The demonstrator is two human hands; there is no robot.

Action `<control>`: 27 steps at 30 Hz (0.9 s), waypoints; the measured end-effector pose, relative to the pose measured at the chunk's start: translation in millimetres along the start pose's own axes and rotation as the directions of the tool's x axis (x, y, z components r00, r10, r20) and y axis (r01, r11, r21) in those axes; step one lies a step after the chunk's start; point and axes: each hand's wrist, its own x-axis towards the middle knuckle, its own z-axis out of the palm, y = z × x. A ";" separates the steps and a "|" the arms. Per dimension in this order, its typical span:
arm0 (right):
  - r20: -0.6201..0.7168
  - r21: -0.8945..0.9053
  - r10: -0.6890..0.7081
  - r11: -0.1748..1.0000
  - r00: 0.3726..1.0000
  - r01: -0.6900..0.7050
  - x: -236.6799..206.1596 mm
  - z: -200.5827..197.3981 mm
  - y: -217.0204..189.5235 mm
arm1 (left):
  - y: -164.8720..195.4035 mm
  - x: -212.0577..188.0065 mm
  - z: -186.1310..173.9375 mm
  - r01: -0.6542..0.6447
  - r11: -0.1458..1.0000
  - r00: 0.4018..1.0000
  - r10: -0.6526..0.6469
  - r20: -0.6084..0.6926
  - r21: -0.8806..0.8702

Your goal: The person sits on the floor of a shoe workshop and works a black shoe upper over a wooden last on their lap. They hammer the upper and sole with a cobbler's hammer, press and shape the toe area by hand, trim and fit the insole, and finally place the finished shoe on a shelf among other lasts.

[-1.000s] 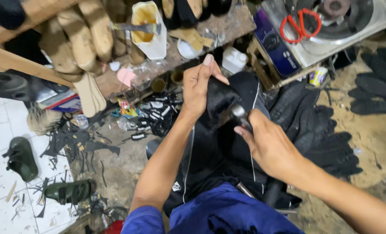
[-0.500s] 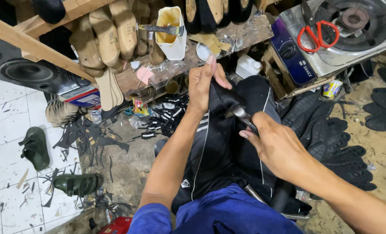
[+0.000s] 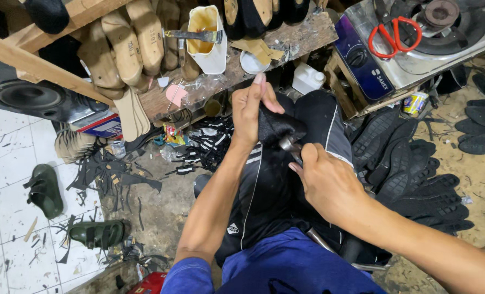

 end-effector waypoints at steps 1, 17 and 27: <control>0.006 0.018 -0.011 1.000 1.000 0.011 0.3 0.6 0.9 | 0.5 -1.6 -2.9 -0.001 1.000 1.000 0.001 0.003 -0.014; 0.152 0.132 0.042 0.989 0.987 -0.062 0.2 -4.4 -8.4 | 3.4 -6.8 -12.8 0.021 0.987 1.000 -0.020 0.004 -0.162; 0.016 0.346 -0.081 0.936 0.997 0.070 8.6 8.5 -6.9 | 8.8 -16.8 -24.1 -0.005 0.976 0.999 -0.004 -0.039 -0.217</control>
